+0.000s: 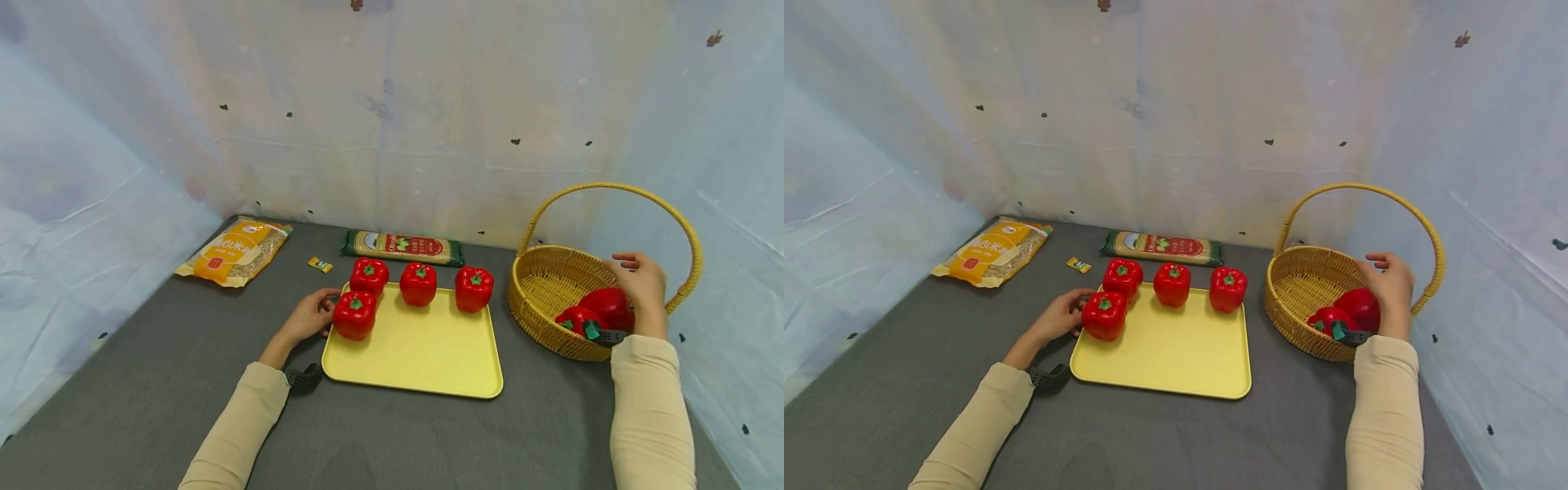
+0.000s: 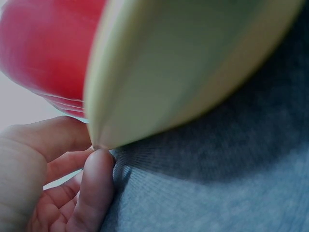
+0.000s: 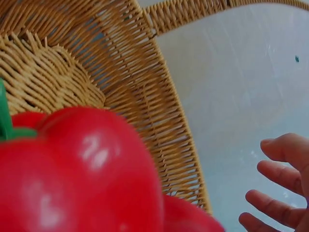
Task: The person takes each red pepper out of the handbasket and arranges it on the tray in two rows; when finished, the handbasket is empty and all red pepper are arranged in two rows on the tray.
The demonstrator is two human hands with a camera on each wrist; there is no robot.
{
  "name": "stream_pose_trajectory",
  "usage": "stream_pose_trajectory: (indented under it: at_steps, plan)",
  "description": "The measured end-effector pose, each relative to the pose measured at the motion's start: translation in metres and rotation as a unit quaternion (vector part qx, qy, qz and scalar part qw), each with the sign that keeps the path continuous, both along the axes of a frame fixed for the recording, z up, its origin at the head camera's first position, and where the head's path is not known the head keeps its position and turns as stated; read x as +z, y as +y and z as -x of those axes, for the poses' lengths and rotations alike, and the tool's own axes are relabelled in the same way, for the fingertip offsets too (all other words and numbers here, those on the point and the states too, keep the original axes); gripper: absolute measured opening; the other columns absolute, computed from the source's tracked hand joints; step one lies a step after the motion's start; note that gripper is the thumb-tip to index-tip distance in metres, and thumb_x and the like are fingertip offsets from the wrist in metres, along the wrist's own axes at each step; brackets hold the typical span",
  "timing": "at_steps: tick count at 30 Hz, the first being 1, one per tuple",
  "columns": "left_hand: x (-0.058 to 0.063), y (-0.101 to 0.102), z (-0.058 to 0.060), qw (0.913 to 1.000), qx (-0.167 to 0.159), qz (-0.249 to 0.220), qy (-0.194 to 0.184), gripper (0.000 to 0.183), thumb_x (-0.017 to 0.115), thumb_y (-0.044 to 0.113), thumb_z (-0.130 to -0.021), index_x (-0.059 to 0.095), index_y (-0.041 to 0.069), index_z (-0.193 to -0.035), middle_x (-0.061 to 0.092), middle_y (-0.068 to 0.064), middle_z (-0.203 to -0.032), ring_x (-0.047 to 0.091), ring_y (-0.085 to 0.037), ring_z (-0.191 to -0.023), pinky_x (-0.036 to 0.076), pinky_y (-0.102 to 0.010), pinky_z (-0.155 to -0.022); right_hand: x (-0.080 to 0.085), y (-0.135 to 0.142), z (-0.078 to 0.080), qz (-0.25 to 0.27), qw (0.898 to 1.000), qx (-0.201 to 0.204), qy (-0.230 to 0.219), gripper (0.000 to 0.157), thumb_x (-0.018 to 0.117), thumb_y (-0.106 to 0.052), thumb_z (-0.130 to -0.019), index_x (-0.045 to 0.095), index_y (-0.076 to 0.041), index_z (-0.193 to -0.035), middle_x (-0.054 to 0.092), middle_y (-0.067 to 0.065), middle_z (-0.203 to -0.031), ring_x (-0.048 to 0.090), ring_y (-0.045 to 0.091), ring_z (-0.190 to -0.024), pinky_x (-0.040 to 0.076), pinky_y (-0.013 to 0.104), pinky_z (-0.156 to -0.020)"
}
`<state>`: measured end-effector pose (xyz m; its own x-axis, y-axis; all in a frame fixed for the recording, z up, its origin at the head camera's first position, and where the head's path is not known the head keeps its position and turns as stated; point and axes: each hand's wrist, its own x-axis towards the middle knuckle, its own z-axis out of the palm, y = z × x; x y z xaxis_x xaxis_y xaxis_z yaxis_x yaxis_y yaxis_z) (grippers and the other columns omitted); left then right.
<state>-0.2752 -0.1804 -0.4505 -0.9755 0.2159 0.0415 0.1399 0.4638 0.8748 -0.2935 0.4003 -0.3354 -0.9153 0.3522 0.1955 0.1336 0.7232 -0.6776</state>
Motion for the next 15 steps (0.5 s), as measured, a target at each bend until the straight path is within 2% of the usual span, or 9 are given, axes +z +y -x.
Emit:
stream_pose_trajectory:
  at_steps: [2, 4, 9, 15]
  plan:
    - [0.0006, 0.0001, 0.0, 1.0, 0.001, 0.002, -0.001, 0.042, 0.055, 0.0, -0.089, 0.047, 0.0, -0.13, 0.054, -0.012, -0.083, 0.053, -0.018, -0.055, 0.052, -0.03, -0.048, -0.0005, 0.0024, -0.0021, -0.006, 1.0, 0.01, -0.017, 0.062, 0.049, -0.045, -0.091, 0.047, 0.004, -0.13, 0.043, 0.033, -0.129, 0.046, 0.045, -0.109, 0.045, 0.037, -0.067]
    - [0.0012, 0.0001, -0.0001, 1.0, 0.001, 0.002, 0.0, 0.042, 0.054, 0.0, -0.089, 0.047, -0.001, -0.13, 0.054, -0.012, -0.083, 0.053, -0.018, -0.055, 0.052, -0.031, -0.048, -0.0022, 0.0042, -0.0026, -0.018, 0.999, 0.011, -0.037, 0.06, 0.048, -0.042, -0.093, 0.047, 0.006, -0.13, 0.044, 0.034, -0.129, 0.047, 0.045, -0.108, 0.045, 0.037, -0.068]
    - [0.0019, 0.0005, -0.0005, 1.0, 0.0, -0.001, 0.0, 0.042, 0.054, 0.0, -0.089, 0.047, -0.001, -0.13, 0.054, -0.012, -0.084, 0.053, -0.018, -0.056, 0.052, -0.031, -0.048, -0.006, 0.0044, -0.0036, -0.025, 0.998, 0.012, -0.058, 0.059, 0.046, -0.041, -0.094, 0.047, 0.007, -0.128, 0.046, 0.034, -0.126, 0.046, 0.046, -0.109, 0.044, 0.05, -0.08]
    - [0.0018, 0.0005, -0.0014, 1.0, -0.002, -0.005, -0.001, 0.042, 0.054, 0.0, -0.09, 0.046, -0.001, -0.131, 0.053, -0.012, -0.085, 0.052, -0.018, -0.056, 0.052, -0.03, -0.048, -0.0087, 0.0012, -0.0037, -0.021, 0.998, -0.01, -0.052, 0.058, 0.047, -0.041, -0.093, 0.05, 0.006, -0.126, 0.05, 0.03, -0.123, 0.045, 0.044, -0.11, 0.042, 0.052, -0.084]
